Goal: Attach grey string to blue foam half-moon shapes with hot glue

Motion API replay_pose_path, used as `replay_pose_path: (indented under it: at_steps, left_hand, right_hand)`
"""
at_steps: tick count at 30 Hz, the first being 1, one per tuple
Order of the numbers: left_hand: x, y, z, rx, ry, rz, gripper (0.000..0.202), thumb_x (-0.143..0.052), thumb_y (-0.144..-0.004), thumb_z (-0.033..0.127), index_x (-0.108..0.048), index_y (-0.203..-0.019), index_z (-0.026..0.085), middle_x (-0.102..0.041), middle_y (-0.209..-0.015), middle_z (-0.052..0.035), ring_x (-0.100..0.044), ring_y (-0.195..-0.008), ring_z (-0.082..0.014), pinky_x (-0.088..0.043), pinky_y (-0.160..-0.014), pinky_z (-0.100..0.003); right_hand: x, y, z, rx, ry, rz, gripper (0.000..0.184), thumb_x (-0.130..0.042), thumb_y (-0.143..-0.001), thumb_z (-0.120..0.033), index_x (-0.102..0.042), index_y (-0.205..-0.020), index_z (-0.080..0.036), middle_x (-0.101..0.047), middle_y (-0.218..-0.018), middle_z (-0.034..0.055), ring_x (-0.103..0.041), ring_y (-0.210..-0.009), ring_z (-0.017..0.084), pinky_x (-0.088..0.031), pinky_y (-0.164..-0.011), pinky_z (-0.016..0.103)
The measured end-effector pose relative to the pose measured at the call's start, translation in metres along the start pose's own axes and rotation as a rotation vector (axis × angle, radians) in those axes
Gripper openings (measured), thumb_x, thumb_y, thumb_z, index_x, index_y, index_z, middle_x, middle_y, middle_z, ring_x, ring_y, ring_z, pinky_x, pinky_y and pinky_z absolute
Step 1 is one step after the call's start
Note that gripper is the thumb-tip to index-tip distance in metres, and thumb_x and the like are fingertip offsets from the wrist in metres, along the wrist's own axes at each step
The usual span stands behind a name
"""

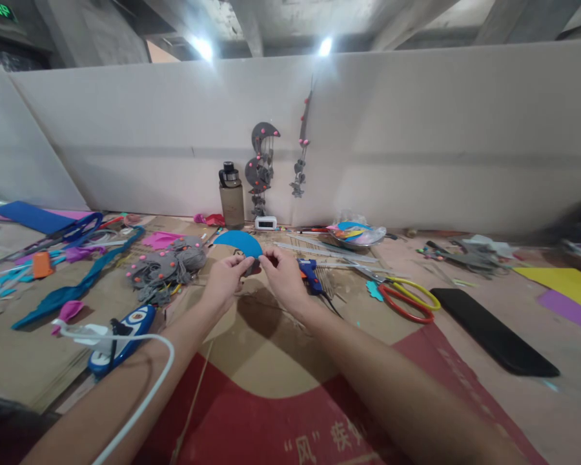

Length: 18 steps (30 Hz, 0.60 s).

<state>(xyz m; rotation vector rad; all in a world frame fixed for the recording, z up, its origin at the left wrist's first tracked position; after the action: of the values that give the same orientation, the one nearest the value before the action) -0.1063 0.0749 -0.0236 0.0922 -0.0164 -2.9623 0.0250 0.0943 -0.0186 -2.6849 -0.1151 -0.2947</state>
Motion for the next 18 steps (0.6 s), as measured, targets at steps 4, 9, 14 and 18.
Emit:
replay_pose_path:
  at_steps: [4, 9, 14, 18]
  left_hand:
    - [0.007, -0.006, 0.002, 0.016, 0.129, 0.040, 0.017, -0.068, -0.070, 0.025, -0.057, -0.067, 0.013, -0.056, -0.053, 0.0020, -0.048, -0.041, -0.0050, -0.033, -0.036, -0.014]
    - [0.016, -0.014, 0.004, 0.024, 0.254, 0.088, 0.010, -0.063, -0.075, 0.014, -0.061, -0.067, 0.009, -0.065, -0.066, -0.0056, -0.063, -0.060, -0.0092, -0.053, -0.059, -0.018]
    - [0.017, -0.016, 0.002, 0.049, 0.298, 0.066, 0.007, -0.066, -0.071, 0.006, -0.062, -0.066, 0.009, -0.066, -0.069, -0.0060, -0.065, -0.064, -0.0115, -0.055, -0.065, -0.020]
    - [0.020, -0.018, 0.004, 0.029, 0.309, 0.050, 0.008, -0.066, -0.070, 0.006, -0.061, -0.065, 0.009, -0.066, -0.068, -0.0057, -0.066, -0.065, -0.0110, -0.054, -0.062, -0.017]
  right_hand:
    - [-0.004, 0.004, 0.003, -0.041, -0.014, -0.003, 0.015, -0.049, -0.079, -0.026, -0.054, -0.089, -0.017, -0.060, -0.082, 0.0021, -0.055, -0.073, 0.014, -0.041, -0.069, 0.027]
    - [-0.008, 0.009, 0.004, -0.024, 0.153, -0.097, 0.011, -0.050, -0.078, -0.026, -0.056, -0.073, -0.019, -0.060, -0.071, -0.0004, -0.051, -0.066, 0.013, -0.037, -0.064, 0.026]
    - [-0.009, 0.012, 0.005, 0.054, 0.222, -0.162, 0.010, -0.050, -0.077, -0.018, -0.059, -0.073, -0.019, -0.061, -0.072, -0.0003, -0.051, -0.066, 0.013, -0.037, -0.064, 0.025]
    - [-0.009, 0.012, -0.002, 0.170, 0.357, -0.290, 0.018, -0.048, -0.080, -0.020, -0.059, -0.066, -0.018, -0.060, -0.066, 0.0007, -0.049, -0.063, 0.013, -0.034, -0.062, 0.025]
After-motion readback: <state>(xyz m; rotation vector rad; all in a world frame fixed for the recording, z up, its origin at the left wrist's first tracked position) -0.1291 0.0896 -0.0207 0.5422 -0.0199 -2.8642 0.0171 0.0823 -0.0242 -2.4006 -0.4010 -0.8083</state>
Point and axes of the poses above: each hand's wrist, its own y-axis away from the middle knuckle, its own x-axis out of the back of the hand, z = x × y, the point moved 3 cm from there along -y, towards the middle knuckle
